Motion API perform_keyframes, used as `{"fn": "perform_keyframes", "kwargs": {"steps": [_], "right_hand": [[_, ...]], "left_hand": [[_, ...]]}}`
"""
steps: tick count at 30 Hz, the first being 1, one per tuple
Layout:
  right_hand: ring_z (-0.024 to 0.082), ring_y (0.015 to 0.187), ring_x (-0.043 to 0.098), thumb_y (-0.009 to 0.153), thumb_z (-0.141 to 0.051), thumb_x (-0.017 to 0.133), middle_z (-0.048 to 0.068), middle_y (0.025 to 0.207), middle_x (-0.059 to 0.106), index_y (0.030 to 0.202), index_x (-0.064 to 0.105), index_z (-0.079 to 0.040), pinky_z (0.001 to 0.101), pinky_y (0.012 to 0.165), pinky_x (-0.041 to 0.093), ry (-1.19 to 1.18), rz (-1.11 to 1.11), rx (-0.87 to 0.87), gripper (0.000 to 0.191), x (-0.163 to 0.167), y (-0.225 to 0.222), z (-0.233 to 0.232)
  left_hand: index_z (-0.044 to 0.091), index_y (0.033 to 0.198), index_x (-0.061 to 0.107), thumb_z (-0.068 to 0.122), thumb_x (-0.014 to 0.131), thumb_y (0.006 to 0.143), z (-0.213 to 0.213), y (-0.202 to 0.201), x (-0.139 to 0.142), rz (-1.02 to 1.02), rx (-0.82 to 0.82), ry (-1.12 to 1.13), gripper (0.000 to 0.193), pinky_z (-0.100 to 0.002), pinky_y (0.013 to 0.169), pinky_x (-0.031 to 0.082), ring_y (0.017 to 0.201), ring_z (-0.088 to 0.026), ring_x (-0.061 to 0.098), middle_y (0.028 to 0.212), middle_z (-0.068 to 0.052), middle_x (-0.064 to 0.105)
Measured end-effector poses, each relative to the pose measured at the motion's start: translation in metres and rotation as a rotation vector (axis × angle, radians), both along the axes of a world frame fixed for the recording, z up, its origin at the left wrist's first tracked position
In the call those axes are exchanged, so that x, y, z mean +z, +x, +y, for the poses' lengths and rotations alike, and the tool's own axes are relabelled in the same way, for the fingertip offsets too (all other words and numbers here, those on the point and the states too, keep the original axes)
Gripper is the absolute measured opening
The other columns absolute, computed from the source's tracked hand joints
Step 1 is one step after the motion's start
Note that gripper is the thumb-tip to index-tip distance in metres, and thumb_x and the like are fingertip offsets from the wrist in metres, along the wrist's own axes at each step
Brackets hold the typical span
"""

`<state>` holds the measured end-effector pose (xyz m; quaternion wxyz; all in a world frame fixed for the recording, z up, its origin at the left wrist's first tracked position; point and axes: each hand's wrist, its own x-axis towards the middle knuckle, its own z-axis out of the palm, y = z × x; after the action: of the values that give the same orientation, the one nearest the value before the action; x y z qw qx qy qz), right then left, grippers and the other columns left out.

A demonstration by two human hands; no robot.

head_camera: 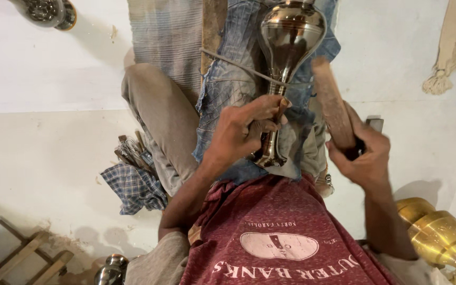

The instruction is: The person sits on the floor with a brass vessel stem held between their legs and hammers a gold band onto the stem using a wooden mallet and a small punch. They reposition the vessel, rotate it, and reset the punch repeatedly as they work around the band.

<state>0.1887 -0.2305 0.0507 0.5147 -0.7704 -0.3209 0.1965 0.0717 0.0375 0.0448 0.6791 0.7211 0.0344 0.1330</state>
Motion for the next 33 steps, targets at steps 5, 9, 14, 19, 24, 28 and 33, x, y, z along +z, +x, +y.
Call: {"fn": "perform_keyframes", "kwargs": {"steps": [5,9,14,19,24,28,33], "right_hand": [[0.008,0.058,0.065,0.079,0.002,0.079,0.014,0.109,0.075,0.147,0.058,-0.005,0.0166,0.047,0.050,-0.003,-0.047,0.197,0.071,0.039,0.047,0.016],[0.008,0.064,0.069,0.075,0.003,0.074,0.013,0.107,0.075,0.144,0.059,-0.007,0.0189,0.052,0.057,-0.253,-0.115,0.433,0.071,0.090,0.083,0.028],[0.012,0.064,0.069,0.085,0.004,0.074,0.007,0.102,0.076,0.133,0.064,-0.020,0.0266,0.065,0.063,-0.505,-0.156,0.501,0.055,0.125,0.097,0.053],[0.016,0.066,0.070,0.085,-0.001,0.068,0.007,0.108,0.070,0.157,0.049,-0.027,0.0316,0.060,0.060,-0.828,-0.277,0.584,0.079,0.145,0.100,0.089],[0.002,0.060,0.072,0.091,-0.015,0.061,-0.010,0.120,0.069,0.137,0.042,-0.037,0.0196,0.053,0.060,-1.142,-0.548,0.826,0.054,0.156,0.098,0.124],[0.005,0.054,0.069,0.088,-0.016,0.062,-0.009,0.110,0.072,0.138,0.046,-0.037,0.0206,0.049,0.056,-1.150,-0.625,0.856,0.056,0.161,0.097,0.139],[0.009,0.053,0.063,0.081,-0.011,0.066,-0.005,0.089,0.068,0.154,0.050,-0.035,0.0248,0.049,0.055,-1.040,-0.611,0.757,0.079,0.163,0.102,0.146]], "left_hand": [[0.005,0.139,0.057,-0.022,0.058,0.076,0.007,0.000,-0.009,0.006,-0.080,0.061,0.068,-0.032,0.094,0.066,0.109,-0.024,0.077,0.120,-0.013,0.076],[0.006,0.141,0.058,-0.023,0.055,0.084,0.003,0.000,-0.019,-0.087,-0.062,0.020,0.064,-0.034,0.097,0.062,0.111,-0.025,0.078,0.128,-0.014,0.074],[0.006,0.134,0.061,-0.019,0.058,0.091,-0.013,-0.010,-0.023,-0.038,0.138,0.007,0.050,-0.031,0.092,0.069,0.107,-0.023,0.080,0.116,-0.012,0.078],[0.002,0.137,0.058,-0.018,0.059,0.092,-0.033,-0.017,-0.014,0.017,0.342,-0.052,0.049,-0.027,0.084,0.067,0.097,-0.018,0.080,0.108,-0.013,0.079],[0.000,0.133,0.062,-0.020,0.058,0.088,-0.042,-0.018,-0.004,0.058,0.495,-0.047,0.050,-0.028,0.084,0.065,0.097,-0.018,0.079,0.110,-0.016,0.078],[-0.001,0.132,0.063,-0.018,0.056,0.093,-0.050,-0.017,0.000,0.045,0.560,-0.129,0.043,-0.027,0.085,0.065,0.095,-0.016,0.076,0.105,-0.012,0.077],[0.000,0.125,0.067,-0.010,0.062,0.096,-0.055,-0.018,-0.003,0.072,0.662,0.048,0.031,-0.024,0.077,0.064,0.090,-0.012,0.077,0.105,-0.011,0.077]]}}
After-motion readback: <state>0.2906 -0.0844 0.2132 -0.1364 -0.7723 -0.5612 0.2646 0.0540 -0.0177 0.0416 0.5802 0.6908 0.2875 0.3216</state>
